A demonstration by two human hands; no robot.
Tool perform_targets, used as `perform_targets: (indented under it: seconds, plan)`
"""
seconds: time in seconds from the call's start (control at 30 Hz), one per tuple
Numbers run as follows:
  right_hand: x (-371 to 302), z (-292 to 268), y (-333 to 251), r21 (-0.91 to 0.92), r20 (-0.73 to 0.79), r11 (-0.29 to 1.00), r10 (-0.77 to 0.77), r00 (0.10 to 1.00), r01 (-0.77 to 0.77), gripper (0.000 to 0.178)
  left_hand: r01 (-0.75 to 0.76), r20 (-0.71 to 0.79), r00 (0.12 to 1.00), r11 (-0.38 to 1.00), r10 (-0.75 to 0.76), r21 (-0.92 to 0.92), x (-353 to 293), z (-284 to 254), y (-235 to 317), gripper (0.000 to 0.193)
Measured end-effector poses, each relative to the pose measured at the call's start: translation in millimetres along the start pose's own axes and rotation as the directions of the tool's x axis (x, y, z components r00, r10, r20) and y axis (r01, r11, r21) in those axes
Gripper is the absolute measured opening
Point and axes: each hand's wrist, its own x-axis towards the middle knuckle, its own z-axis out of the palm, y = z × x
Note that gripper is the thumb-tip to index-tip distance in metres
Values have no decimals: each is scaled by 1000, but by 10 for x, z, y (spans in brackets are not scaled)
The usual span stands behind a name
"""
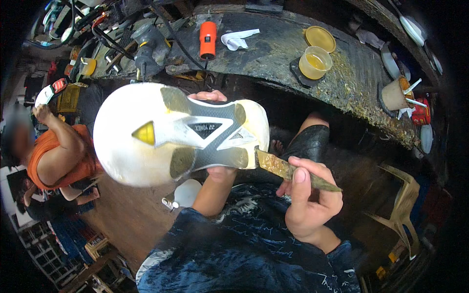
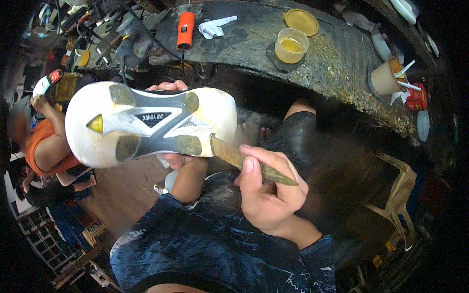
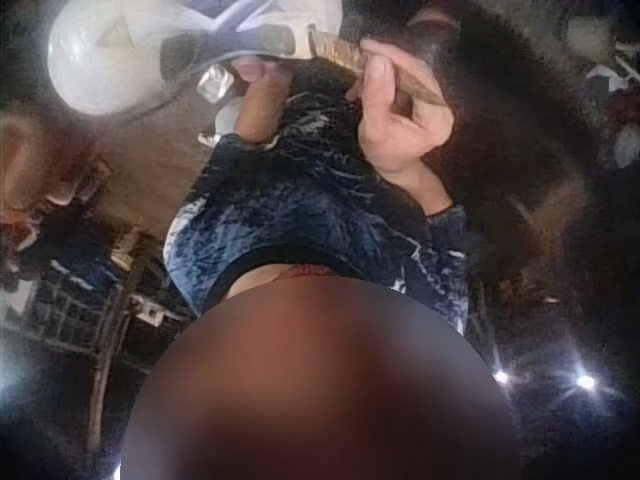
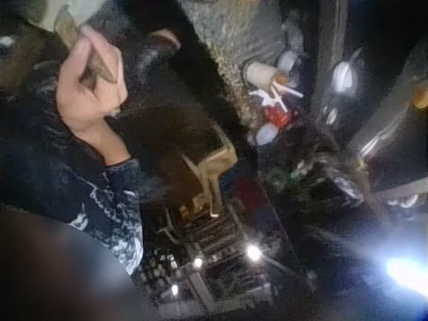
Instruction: The person applies a yellowish adhesive to the sole and sidewalls of a black and white athletic shoe using a small brush. They rotate the shoe to reach different areas, dip the brush into a container of adhesive, and continue coating the sole and edges. Another person works on a separate shoe in the background.
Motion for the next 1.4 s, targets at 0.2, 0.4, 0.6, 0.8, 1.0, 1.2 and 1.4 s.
perform_targets:
  seconds: [0.2, 0.4, 0.6, 0.8, 1.0, 1.2, 1.4]
  plan:
    - [-1, 65, -38, 145, -45, 982, 128, 991, -120, 15, -127, 79, 989, 992, 128, -15, 113, -39, 23, 107]
    - [-10, 68, -49, 90, -43, 989, 122, 992, -118, 16, -114, 41, 993, 993, 115, -16, 72, 3, 89, 90]
    - [-22, 71, -9, 9, -64, 997, 72, 995, -71, 17, -162, 53, 986, 983, 158, 82, 43, -1, 12, 107]
    - [-31, 65, -27, -5, -48, 999, 50, 998, -50, 17, -131, 46, 991, 959, 124, 250, -4, -54, 58, 114]
    - [-1, 53, -33, 19, -30, 999, 48, 998, -47, 18, -257, 234, 946, 958, 223, 125, 86, -215, -33, 120]
    - [-5, 59, -46, 53, -33, 998, 47, 998, -45, 18, -213, 205, 964, 954, 170, 209, 72, -257, -5, 127]
    - [-12, 56, -63, 58, -30, 998, 11, 1000, -9, 18, -167, 108, 983, 964, 147, 209, 43, -154, -13, 128]
